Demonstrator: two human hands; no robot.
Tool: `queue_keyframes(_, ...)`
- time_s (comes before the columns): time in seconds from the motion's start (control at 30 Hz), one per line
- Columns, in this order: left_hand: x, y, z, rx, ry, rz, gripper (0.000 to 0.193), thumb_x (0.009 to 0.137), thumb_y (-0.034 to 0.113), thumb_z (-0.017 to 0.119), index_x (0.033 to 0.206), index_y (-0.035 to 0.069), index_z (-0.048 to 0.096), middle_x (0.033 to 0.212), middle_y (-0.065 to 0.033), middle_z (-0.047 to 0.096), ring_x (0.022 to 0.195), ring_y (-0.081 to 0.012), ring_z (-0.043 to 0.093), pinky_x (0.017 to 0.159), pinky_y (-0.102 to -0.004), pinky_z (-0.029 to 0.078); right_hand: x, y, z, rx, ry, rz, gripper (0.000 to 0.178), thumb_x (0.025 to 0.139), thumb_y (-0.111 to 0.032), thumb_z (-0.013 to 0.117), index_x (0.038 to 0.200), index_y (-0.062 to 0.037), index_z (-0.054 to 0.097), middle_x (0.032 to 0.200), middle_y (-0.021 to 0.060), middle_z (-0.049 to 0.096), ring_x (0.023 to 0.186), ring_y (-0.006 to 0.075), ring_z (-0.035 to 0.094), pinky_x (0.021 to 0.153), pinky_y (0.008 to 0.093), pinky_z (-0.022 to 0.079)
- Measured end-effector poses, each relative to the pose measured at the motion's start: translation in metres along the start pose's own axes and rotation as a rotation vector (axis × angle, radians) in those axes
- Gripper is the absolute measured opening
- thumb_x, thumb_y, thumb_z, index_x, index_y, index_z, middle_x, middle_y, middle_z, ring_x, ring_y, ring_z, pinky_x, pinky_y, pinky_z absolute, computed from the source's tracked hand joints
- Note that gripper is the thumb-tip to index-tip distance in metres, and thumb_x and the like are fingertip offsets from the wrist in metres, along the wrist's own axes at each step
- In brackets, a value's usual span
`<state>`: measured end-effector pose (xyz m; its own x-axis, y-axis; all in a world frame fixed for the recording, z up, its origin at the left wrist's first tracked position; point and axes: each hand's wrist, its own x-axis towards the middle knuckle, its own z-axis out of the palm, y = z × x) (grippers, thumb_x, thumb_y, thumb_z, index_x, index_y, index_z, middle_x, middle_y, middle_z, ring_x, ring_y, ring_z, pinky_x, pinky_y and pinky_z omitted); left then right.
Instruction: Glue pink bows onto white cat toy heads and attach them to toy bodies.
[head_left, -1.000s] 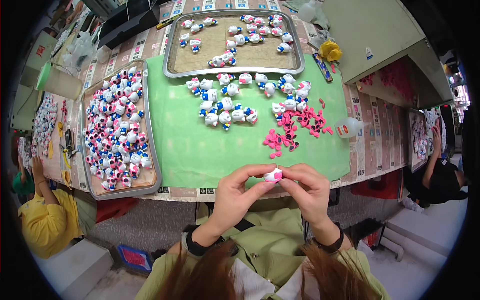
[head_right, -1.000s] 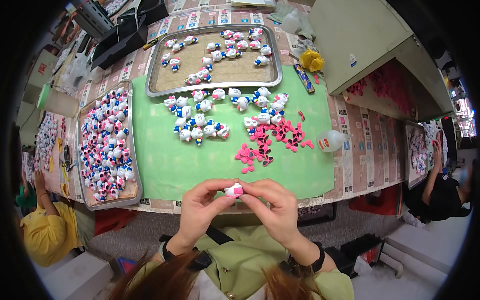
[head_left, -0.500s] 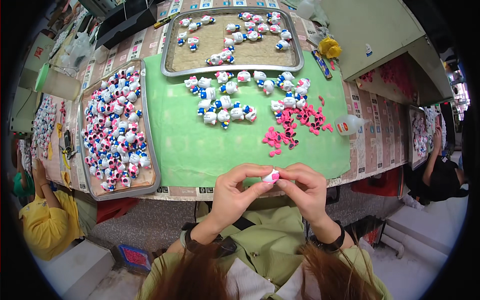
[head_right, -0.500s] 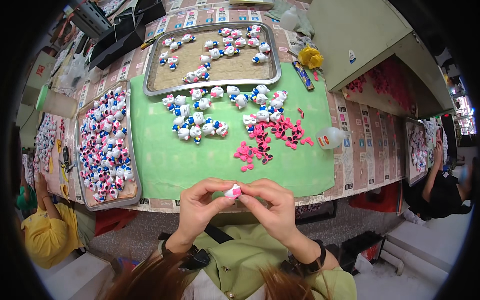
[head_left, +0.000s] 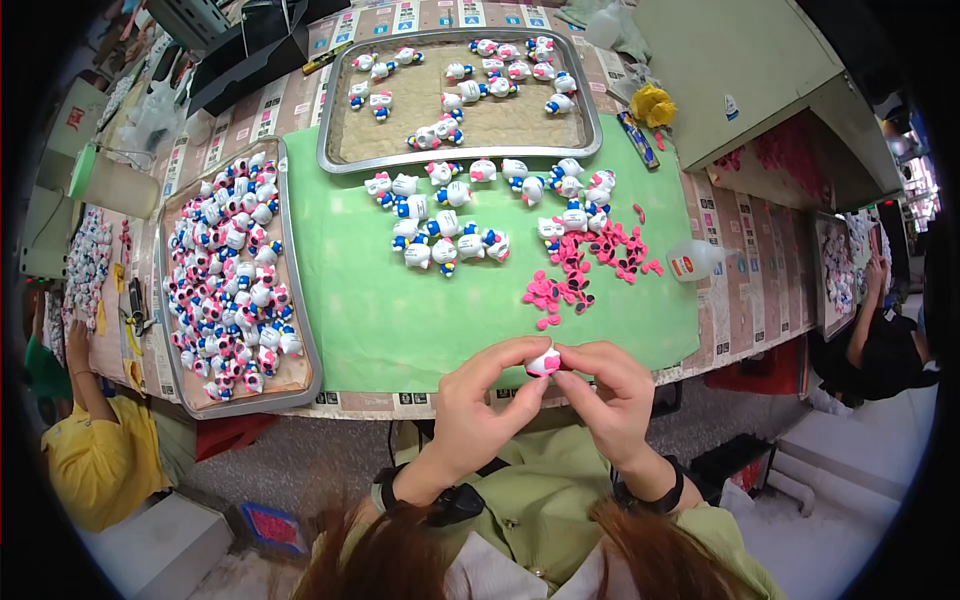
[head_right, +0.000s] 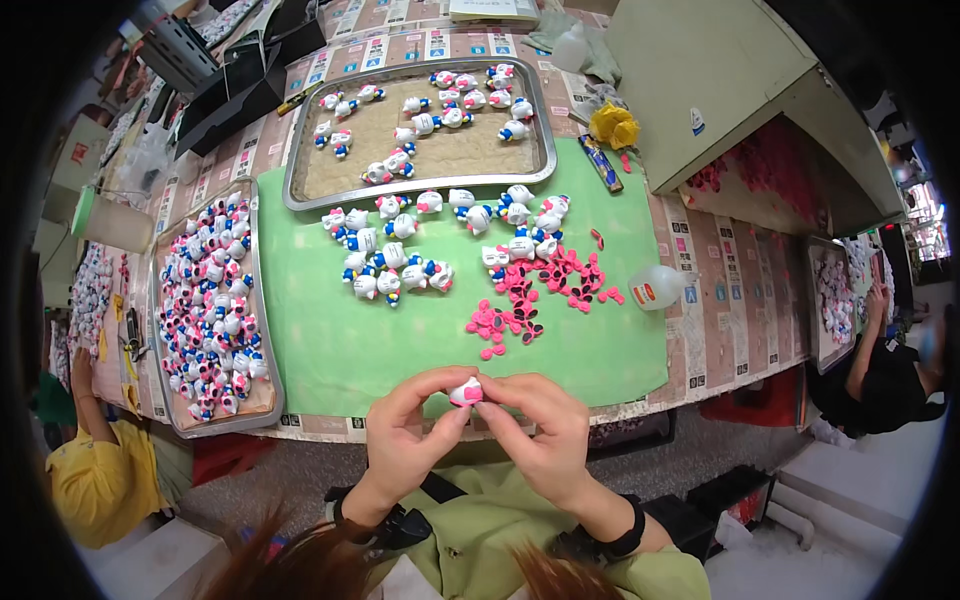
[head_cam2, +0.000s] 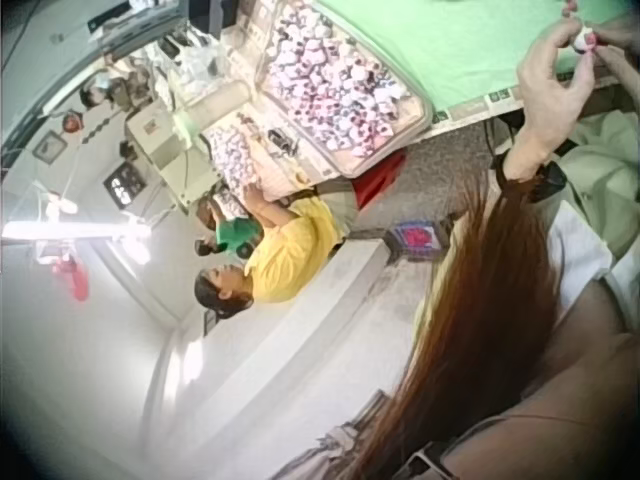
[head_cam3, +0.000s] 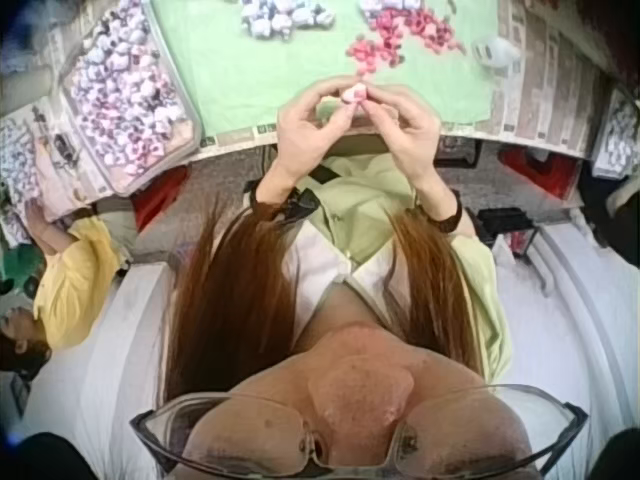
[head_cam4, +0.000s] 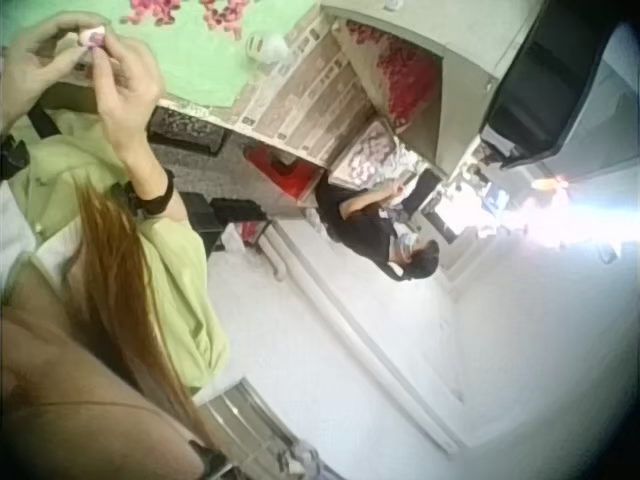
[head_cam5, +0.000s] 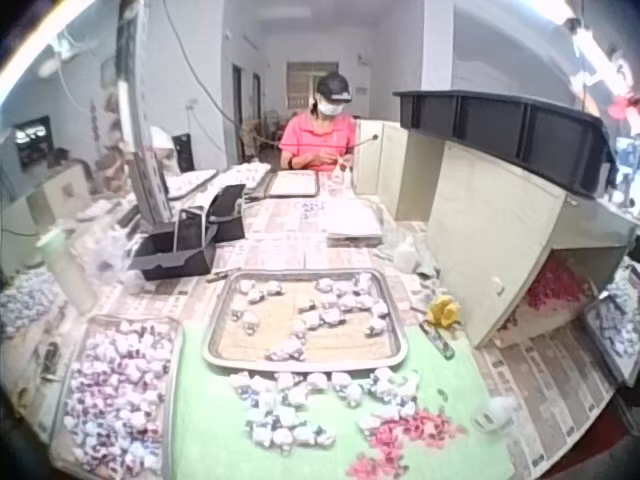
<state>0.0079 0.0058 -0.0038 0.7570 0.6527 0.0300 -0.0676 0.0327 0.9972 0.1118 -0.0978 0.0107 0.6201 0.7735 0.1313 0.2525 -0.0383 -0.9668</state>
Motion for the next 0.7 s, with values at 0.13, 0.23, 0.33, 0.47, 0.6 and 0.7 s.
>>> queue_keyframes(0.13, -0.0023, 0.0032, -0.0027, -0.001, -0.04, 0.024, 0.029, 0.072, -0.008, 0.055, 0.1, -0.004, 0.054, 0.1, -0.0132, 0.057, 0.094, -0.0174, 0.053, 0.083, -0.0281, 0.04, -0.0019, 0.0005, 0.0054, 0.015, 0.029, -0.027, 0.024, 0.071, 0.006, 0.059, 0.095, 0.002, 0.06, 0.082, 0.0112, 0.06, 0.069, 0.0152, 0.057, 0.059, 0.0238, 0.045)
queue_keyframes(0.23, -0.0011, 0.0017, -0.0035, -0.008, -0.052, 0.038, 0.029, 0.071, -0.009, 0.054, 0.099, -0.004, 0.054, 0.1, -0.0133, 0.057, 0.094, -0.0176, 0.053, 0.083, -0.0283, 0.041, -0.0024, 0.0005, 0.0068, 0.014, 0.04, -0.01, 0.023, 0.071, 0.006, 0.059, 0.094, 0.0025, 0.06, 0.081, 0.0112, 0.059, 0.069, 0.0152, 0.057, 0.059, 0.0238, 0.045)
queue_keyframes(0.33, -0.0028, 0.0012, -0.0019, -0.02, -0.043, 0.037, 0.029, 0.071, -0.01, 0.054, 0.099, -0.004, 0.054, 0.1, -0.0135, 0.056, 0.094, -0.0178, 0.053, 0.083, -0.0285, 0.041, -0.0039, -0.0001, 0.0076, 0.019, 0.043, 0.003, 0.023, 0.071, 0.006, 0.059, 0.093, 0.0026, 0.06, 0.081, 0.0112, 0.059, 0.069, 0.0152, 0.057, 0.059, 0.0238, 0.045)
queue_keyframes(0.47, -0.0044, -0.0037, -0.0009, -0.03, 0.002, 0.027, 0.029, 0.069, -0.006, 0.057, 0.098, -0.001, 0.056, 0.098, -0.0126, 0.058, 0.091, -0.0188, 0.056, 0.08, -0.0281, 0.043, -0.0055, 0.0044, 0.0095, 0.031, 0.045, -0.002, 0.023, 0.071, 0.006, 0.059, 0.094, 0.0025, 0.06, 0.082, 0.011, 0.059, 0.069, 0.0148, 0.056, 0.059, 0.0235, 0.044)
queue_keyframes(0.6, -0.0014, -0.002, -0.0014, 0.001, 0.004, 0.017, 0.028, 0.069, -0.003, 0.059, 0.097, 0.0, 0.057, 0.098, -0.0118, 0.059, 0.089, -0.0194, 0.057, 0.079, -0.028, 0.044, -0.0054, 0.0027, 0.0087, 0.106, 0.034, 0.064, 0.024, 0.073, 0.006, 0.057, 0.096, 0.0025, 0.059, 0.087, 0.0107, 0.058, 0.073, 0.0142, 0.056, 0.062, 0.0229, 0.044)
queue_keyframes(0.7, 0.0015, -0.0035, -0.0041, -0.022, -0.013, -0.006, 0.028, 0.071, -0.001, 0.059, 0.098, 0.0, 0.057, 0.099, -0.012, 0.058, 0.091, -0.0193, 0.056, 0.08, -0.0281, 0.044, -0.0018, 0.0062, 0.0071, 0.121, 0.016, 0.071, 0.024, 0.074, 0.005, 0.056, 0.098, 0.0026, 0.058, 0.09, 0.0105, 0.057, 0.078, 0.014, 0.055, 0.066, 0.0226, 0.044)
